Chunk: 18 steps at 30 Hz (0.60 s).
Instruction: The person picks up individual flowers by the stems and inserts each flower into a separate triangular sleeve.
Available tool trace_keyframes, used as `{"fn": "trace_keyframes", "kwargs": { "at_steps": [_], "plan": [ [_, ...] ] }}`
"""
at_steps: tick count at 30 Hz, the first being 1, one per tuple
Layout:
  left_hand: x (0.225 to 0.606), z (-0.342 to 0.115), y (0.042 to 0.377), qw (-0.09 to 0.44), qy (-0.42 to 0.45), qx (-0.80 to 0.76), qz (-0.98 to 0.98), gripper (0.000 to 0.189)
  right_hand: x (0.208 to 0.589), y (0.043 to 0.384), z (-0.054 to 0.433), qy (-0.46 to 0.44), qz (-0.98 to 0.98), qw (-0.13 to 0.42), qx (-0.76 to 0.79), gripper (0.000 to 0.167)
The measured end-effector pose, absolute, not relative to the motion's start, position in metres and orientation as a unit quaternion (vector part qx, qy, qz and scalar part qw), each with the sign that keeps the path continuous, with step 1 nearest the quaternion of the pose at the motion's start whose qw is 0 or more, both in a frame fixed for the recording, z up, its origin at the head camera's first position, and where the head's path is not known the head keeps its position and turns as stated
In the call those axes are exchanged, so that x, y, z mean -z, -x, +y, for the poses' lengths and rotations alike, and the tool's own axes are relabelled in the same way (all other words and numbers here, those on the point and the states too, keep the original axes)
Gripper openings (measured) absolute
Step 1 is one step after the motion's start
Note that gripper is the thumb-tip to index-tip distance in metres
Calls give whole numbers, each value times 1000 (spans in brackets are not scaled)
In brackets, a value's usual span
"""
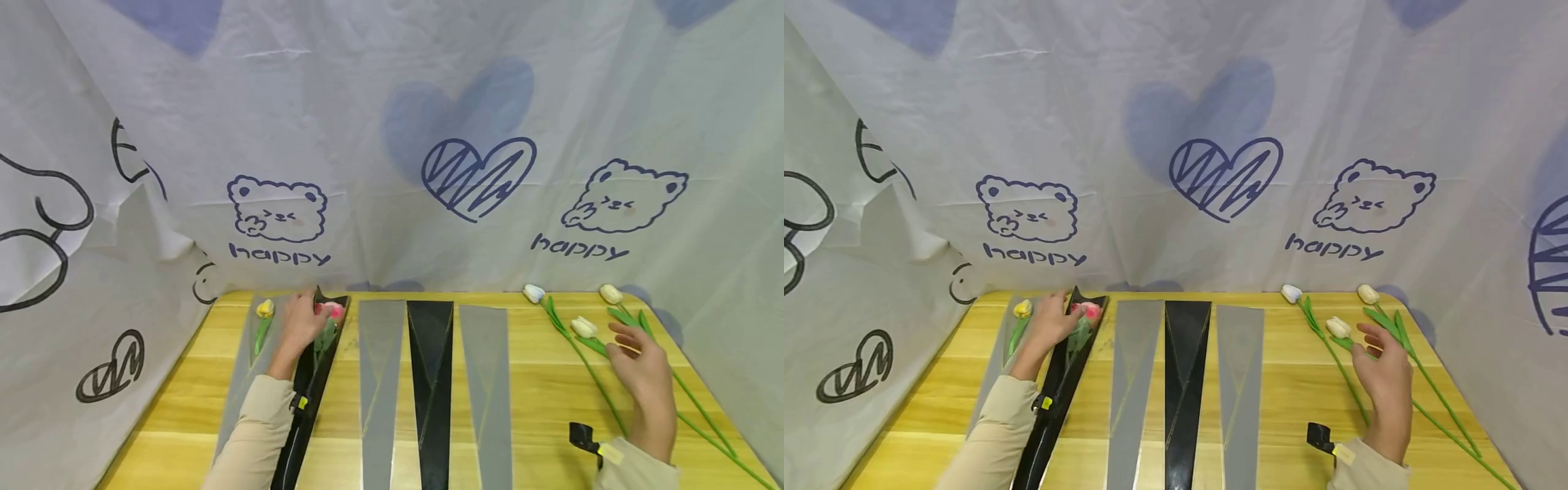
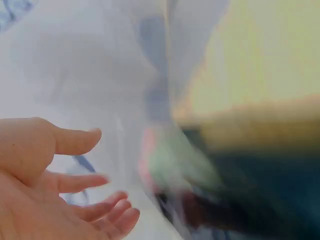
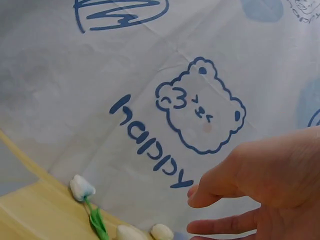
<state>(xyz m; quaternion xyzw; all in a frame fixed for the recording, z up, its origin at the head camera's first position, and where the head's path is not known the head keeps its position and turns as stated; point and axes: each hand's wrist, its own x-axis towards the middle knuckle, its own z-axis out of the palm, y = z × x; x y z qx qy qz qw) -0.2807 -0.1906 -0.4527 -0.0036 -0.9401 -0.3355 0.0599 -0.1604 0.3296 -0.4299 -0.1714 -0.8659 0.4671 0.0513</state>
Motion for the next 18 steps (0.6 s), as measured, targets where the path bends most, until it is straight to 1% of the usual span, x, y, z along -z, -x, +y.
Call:
{"fn": "trace_keyframes", "kwargs": {
  "at_steps": [1, 2, 4, 7, 9, 10, 13, 15, 18],
  "plan": [
    [450, -179, 280, 69, 15, 319, -945, 48, 431, 160, 330, 174, -867, 46, -465, 52],
    [449, -167, 280, 68, 26, 311, -948, 44, 433, 161, 331, 175, -870, 40, -460, 52],
    [451, -144, 279, 37, 37, 293, -955, 38, 438, 162, 334, 175, -878, 22, -445, 53],
    [461, -117, 279, -35, 18, 252, -967, 50, 447, 164, 336, 180, -883, -10, -434, 54],
    [469, -105, 278, -68, -7, 231, -971, 61, 453, 165, 338, 186, -885, -28, -425, 54],
    [473, -101, 278, -75, -18, 220, -972, 67, 456, 166, 338, 190, -886, -35, -422, 54],
    [484, -94, 279, -85, -39, 201, -975, 82, 464, 168, 338, 197, -889, -47, -411, 52],
    [488, -92, 280, -80, -46, 191, -977, 85, 468, 171, 338, 194, -894, -44, -401, 50],
    [490, -91, 280, -63, -48, 198, -977, 80, 472, 175, 337, 196, -897, -37, -394, 50]
  ]
}}
